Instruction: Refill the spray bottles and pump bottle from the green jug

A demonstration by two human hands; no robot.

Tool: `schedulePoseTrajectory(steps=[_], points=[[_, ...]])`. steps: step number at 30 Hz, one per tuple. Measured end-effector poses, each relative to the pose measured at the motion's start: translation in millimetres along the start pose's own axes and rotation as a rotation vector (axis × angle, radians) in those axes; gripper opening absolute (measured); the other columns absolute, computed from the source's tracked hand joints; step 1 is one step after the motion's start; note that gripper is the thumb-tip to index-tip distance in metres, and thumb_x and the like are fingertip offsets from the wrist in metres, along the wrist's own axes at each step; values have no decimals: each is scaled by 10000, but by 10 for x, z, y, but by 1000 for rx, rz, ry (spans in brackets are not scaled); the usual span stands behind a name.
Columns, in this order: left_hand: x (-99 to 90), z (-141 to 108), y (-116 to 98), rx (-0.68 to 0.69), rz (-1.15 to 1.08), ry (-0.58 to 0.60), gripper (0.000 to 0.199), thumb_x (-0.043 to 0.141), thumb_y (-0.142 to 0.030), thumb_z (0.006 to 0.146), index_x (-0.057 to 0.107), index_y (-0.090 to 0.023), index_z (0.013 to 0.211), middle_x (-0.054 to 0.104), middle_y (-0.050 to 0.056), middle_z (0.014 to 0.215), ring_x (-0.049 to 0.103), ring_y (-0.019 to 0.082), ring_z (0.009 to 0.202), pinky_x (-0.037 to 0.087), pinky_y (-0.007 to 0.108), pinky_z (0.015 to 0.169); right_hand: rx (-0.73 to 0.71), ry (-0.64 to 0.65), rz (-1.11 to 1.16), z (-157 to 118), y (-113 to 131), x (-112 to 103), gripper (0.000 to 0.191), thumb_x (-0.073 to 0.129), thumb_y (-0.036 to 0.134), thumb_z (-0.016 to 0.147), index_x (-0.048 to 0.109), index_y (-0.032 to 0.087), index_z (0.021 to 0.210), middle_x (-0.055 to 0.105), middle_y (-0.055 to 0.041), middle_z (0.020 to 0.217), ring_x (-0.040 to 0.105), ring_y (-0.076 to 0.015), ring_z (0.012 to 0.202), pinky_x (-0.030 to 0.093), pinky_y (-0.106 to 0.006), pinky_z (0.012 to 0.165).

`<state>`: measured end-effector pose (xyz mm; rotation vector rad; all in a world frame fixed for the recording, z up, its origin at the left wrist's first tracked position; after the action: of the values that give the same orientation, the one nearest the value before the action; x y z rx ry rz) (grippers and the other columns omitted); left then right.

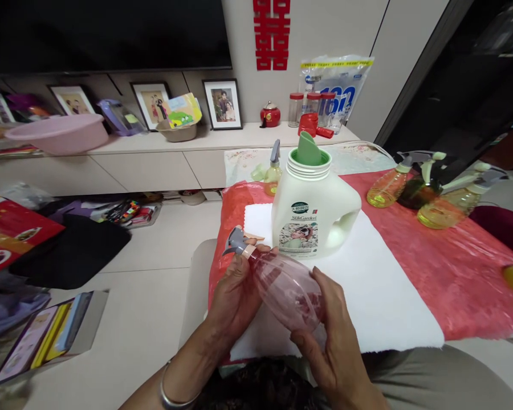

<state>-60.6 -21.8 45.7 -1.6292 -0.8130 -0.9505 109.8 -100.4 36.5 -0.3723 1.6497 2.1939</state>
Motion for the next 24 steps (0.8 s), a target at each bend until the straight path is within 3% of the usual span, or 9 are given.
schedulePoseTrajectory(steps=[3,5,6,8,11,14,16,20,24], points=[[1,-4,-4,-17,39,24,363,854,-386,784,685,-216,1055,725,28,1026,682,168,969,540,288,867,327,129,360,-15,-225,115,903,488,733,948,126,276,1638,366,-191,1436,623,-228,1016,593,-381,806],[0,-9,-12,-21,57,43,375,856,-368,784,675,-222,1078,720,26,1027,678,173,1006,538,294,898,587,243,668,-54,-275,251,986,351,871,917,-37,324,1641,379,-222,1408,630,-194,763,561,-388,618],[-5,-9,-17,-18,61,46,375,858,-360,783,672,-222,1078,718,26,1024,677,172,1014,535,299,916,633,257,726,-56,-258,285,1009,333,900,900,-78,345,1635,375,-227,1409,625,-191,729,549,-389,587],[-25,-4,-25,-1,51,33,367,861,-348,781,671,-226,1071,717,19,1018,677,166,1008,533,309,938,525,186,585,-8,-190,252,1011,446,841,909,-51,353,1642,325,-211,1458,646,-223,906,581,-375,677],[-65,10,-26,10,31,-12,353,853,-343,789,670,-240,1072,721,10,1030,677,164,1004,534,322,944,67,5,28,64,19,89,910,663,559,914,156,335,1636,303,-137,1493,544,-210,1224,582,-319,921],[-53,8,-32,0,49,6,344,840,-348,803,673,-232,1080,725,24,1063,669,176,1055,522,330,971,-190,-14,-205,43,96,31,783,649,442,935,275,269,1601,389,-125,1440,518,-180,1262,541,-310,1035],[-19,-6,-52,3,64,38,341,839,-352,805,677,-230,1079,724,25,1055,661,184,1085,507,338,999,-86,30,-63,35,-17,26,746,576,486,974,286,203,1601,401,-149,1439,493,-193,1310,537,-298,1040],[46,-46,-103,20,104,89,364,850,-376,787,694,-230,1081,719,30,1036,657,206,1108,475,365,1051,314,119,372,-8,-284,220,862,379,710,997,248,142,1631,488,-197,1339,552,-232,1245,574,-341,934],[94,-72,-224,37,176,93,387,857,-415,768,705,-218,1065,722,43,1021,663,225,1090,449,397,1082,295,157,391,13,-244,402,854,229,760,1001,227,198,1644,522,-200,1283,632,-243,1068,573,-397,852]])
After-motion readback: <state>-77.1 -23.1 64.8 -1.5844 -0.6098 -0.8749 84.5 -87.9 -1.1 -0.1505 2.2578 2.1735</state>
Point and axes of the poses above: each hand's wrist, its own z-axis towards the middle knuckle, its own x-axis out of the palm, y = z × x, the point moved 5 cm from there along z, towards the middle knuckle
